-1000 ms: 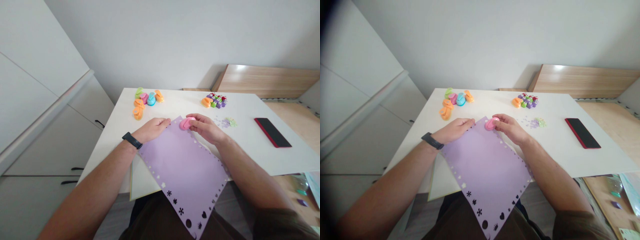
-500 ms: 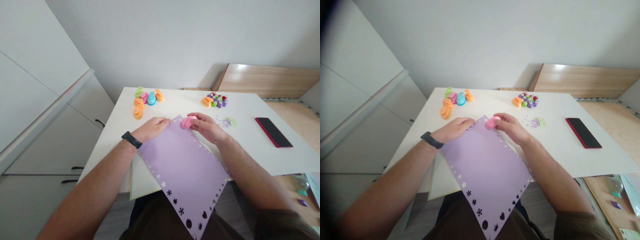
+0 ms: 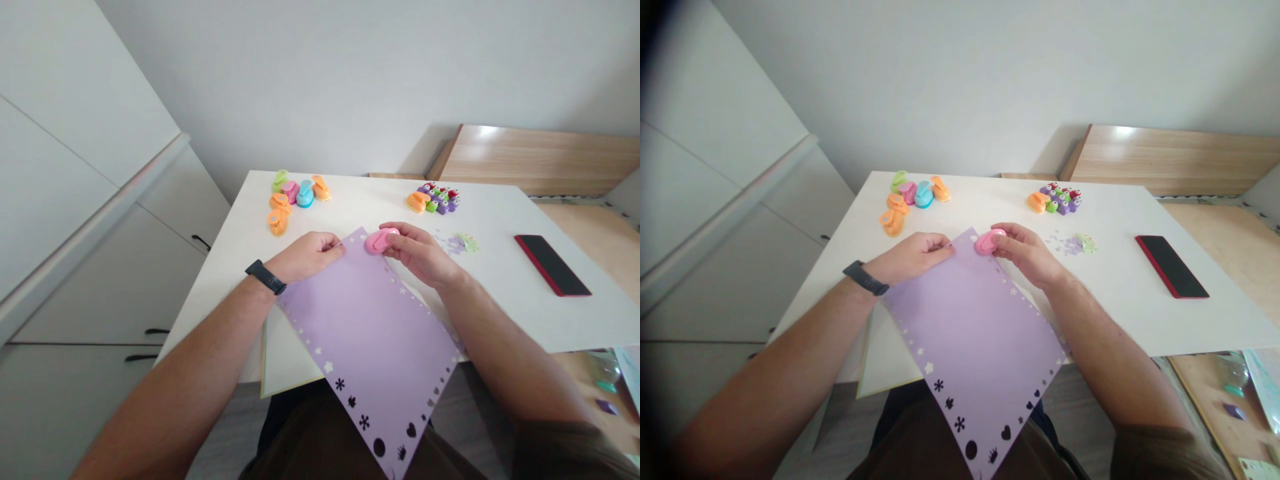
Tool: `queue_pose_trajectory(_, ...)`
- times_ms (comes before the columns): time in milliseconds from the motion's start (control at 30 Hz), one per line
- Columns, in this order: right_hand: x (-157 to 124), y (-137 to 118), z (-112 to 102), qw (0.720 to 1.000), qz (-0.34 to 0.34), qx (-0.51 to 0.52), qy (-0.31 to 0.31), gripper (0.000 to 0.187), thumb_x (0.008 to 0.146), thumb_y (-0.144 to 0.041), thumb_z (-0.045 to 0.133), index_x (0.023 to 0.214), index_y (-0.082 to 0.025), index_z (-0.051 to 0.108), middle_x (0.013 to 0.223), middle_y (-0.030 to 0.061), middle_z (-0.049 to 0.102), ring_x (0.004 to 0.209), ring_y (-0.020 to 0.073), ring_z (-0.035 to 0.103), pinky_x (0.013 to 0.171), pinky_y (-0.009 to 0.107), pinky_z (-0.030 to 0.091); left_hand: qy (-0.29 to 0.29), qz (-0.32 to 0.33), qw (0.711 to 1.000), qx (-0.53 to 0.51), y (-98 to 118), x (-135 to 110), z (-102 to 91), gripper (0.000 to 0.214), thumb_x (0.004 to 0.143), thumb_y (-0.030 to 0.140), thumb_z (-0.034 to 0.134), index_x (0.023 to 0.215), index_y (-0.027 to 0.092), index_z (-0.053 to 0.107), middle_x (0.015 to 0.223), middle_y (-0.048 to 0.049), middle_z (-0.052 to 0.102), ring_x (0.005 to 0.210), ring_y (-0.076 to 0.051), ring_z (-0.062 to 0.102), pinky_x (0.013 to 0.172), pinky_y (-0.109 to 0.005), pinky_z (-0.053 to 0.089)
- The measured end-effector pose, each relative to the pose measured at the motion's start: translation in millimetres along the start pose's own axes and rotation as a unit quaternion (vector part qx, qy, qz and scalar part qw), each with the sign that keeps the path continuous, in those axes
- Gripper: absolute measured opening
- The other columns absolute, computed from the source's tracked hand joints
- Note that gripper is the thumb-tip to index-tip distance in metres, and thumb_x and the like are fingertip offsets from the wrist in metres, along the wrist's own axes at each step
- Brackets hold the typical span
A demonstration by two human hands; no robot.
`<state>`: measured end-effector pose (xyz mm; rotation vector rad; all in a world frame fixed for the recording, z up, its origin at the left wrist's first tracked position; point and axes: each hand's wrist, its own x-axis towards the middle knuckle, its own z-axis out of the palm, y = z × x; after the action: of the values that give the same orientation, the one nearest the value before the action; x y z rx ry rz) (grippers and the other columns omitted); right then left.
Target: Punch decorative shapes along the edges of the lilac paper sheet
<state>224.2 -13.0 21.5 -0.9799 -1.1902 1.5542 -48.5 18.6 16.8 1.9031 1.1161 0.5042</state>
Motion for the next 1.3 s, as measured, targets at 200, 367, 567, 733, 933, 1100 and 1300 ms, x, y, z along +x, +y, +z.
queue_pose_trajectory(200, 0.0, -4.2, 1.4, 1.000, -0.014, -0.016, 0.017, 0.035, 0.089, -0.045, 0.078, 0.116, -0.023, 0.071, 0.116, 0.0095, 0.077, 0.107, 0.0262, 0.071, 0.100, 0.046, 0.053, 0.006, 0.005, 1.000, -0.003, 1.2, -1.4, -0.1, 0.040, 0.094, 0.055, 0.057, 0.087, 0.017, 0.069, 0.071, 0.0004, 0.061, 0.061, -0.014, 0.049, 0.056, -0.027, 0.034)
queue_pose_trajectory(367, -0.6, -7.4, 3.4, 0.999, -0.020, -0.017, 0.021, 0.034, 0.090, -0.045, 0.076, 0.115, -0.022, 0.071, 0.116, 0.0106, 0.077, 0.110, 0.0271, 0.071, 0.102, 0.048, 0.053, 0.004, 0.004, 1.000, -0.009, 4.1, -2.5, -0.4, 0.039, 0.094, 0.054, 0.058, 0.087, 0.017, 0.069, 0.071, 0.0007, 0.060, 0.062, -0.013, 0.048, 0.057, -0.026, 0.034)
queue_pose_trajectory(567, -1.2, -8.4, 3.7, 1.000, -0.026, -0.004, 0.010, 0.029, 0.093, -0.041, 0.074, 0.114, -0.021, 0.071, 0.115, 0.0109, 0.077, 0.109, 0.0267, 0.072, 0.102, 0.047, 0.052, -0.001, 0.003, 1.000, -0.016, 1.6, -1.6, -0.2, 0.040, 0.094, 0.055, 0.058, 0.088, 0.017, 0.068, 0.071, 0.0012, 0.058, 0.062, -0.013, 0.047, 0.056, -0.026, 0.034)
queue_pose_trajectory(733, -1.3, -5.4, 2.6, 1.000, -0.012, -0.005, 0.014, 0.034, 0.089, -0.042, 0.078, 0.116, -0.021, 0.071, 0.115, 0.0104, 0.077, 0.107, 0.0263, 0.072, 0.101, 0.047, 0.052, 0.004, 0.009, 1.000, -0.010, -1.0, -0.7, 0.6, 0.040, 0.094, 0.055, 0.057, 0.089, 0.017, 0.069, 0.071, 0.0008, 0.059, 0.062, -0.013, 0.048, 0.056, -0.026, 0.033)
queue_pose_trajectory(933, -0.3, -1.2, 3.4, 1.000, 0.015, -0.005, 0.008, 0.034, 0.088, -0.041, 0.080, 0.116, -0.022, 0.072, 0.113, 0.0083, 0.076, 0.101, 0.0226, 0.070, 0.096, 0.041, 0.053, 0.006, 0.012, 1.000, -0.009, -0.3, -0.9, 1.0, 0.039, 0.094, 0.054, 0.058, 0.089, 0.017, 0.070, 0.073, -0.0006, 0.064, 0.063, -0.014, 0.052, 0.056, -0.026, 0.035)
queue_pose_trajectory(1100, -0.4, 0.4, 4.1, 1.000, 0.020, -0.018, 0.007, 0.038, 0.087, -0.043, 0.081, 0.117, -0.023, 0.072, 0.114, 0.0077, 0.075, 0.100, 0.0223, 0.069, 0.093, 0.040, 0.053, 0.005, 0.012, 1.000, -0.015, 1.0, -0.8, 1.0, 0.039, 0.093, 0.054, 0.058, 0.087, 0.018, 0.070, 0.073, -0.0007, 0.064, 0.063, -0.015, 0.053, 0.057, -0.027, 0.037)
queue_pose_trajectory(1300, -1.2, 2.1, 6.6, 0.999, 0.026, -0.029, 0.000, 0.041, 0.085, -0.044, 0.083, 0.118, -0.023, 0.072, 0.111, 0.0062, 0.074, 0.095, 0.0200, 0.068, 0.088, 0.037, 0.053, -0.002, 0.015, 1.000, -0.019, 3.2, -0.5, 1.0, 0.037, 0.094, 0.052, 0.058, 0.087, 0.018, 0.069, 0.074, -0.0011, 0.066, 0.065, -0.015, 0.055, 0.058, -0.026, 0.038)
